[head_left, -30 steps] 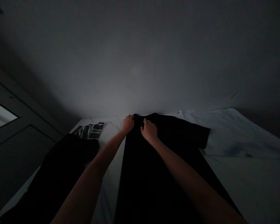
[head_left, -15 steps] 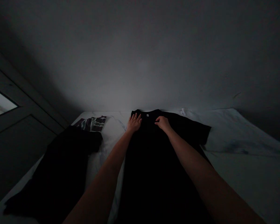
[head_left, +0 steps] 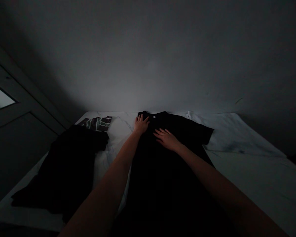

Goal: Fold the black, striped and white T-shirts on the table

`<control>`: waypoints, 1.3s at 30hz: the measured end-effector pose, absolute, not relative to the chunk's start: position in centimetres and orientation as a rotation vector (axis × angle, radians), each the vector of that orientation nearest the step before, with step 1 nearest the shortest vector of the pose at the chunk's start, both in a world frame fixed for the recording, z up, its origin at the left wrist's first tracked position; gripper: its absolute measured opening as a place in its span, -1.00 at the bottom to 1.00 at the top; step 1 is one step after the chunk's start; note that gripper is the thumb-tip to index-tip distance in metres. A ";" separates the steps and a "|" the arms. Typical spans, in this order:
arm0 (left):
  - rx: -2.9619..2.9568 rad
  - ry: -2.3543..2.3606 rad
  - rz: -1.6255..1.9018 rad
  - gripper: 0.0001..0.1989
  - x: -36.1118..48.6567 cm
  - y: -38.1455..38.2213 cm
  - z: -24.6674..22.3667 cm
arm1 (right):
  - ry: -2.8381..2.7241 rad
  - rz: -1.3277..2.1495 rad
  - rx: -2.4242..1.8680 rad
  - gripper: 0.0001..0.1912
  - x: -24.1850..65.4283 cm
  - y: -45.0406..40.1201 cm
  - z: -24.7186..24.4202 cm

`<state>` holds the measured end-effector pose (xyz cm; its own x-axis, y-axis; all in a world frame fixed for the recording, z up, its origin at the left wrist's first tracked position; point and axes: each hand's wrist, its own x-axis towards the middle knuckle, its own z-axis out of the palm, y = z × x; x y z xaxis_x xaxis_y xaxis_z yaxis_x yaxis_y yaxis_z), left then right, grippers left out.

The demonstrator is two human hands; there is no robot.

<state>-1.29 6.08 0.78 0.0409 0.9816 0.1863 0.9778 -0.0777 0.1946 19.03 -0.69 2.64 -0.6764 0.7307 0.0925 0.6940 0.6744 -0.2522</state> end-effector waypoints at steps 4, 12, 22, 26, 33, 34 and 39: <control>2.356 2.003 0.368 -0.46 -0.9 2.9 0.7 | -2.795 0.247 -0.976 -0.47 18.5 -3.4 3.2; 2.627 1.542 0.176 -0.42 -4.1 -9.3 -0.2 | -2.931 0.365 -0.539 -0.44 19.5 -10.5 3.1; 2.533 1.287 0.166 -0.46 -5.1 -23.9 2.1 | -2.827 0.242 -0.386 -0.66 20.2 -19.0 0.9; 2.448 1.395 0.198 -0.49 -3.8 -27.5 2.9 | -2.745 0.296 -0.469 -0.65 19.6 -21.8 1.0; 2.173 1.814 0.482 -0.46 -0.7 -34.1 4.7 | -2.696 0.386 -0.695 -0.62 18.6 -24.9 3.5; 2.113 1.878 0.549 -0.46 -0.3 -35.0 4.5 | -2.709 0.366 -0.695 -0.64 18.5 -25.3 3.7; 2.038 2.099 1.063 -0.48 1.8 -39.0 1.4 | -2.781 0.205 -0.538 -0.73 18.4 -26.9 3.0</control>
<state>1.78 -39.04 1.43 -0.1425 0.8926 0.4277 0.8730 -0.0904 0.4793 18.43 -26.90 2.98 -0.8846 0.3842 0.2645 0.3412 0.9196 -0.1948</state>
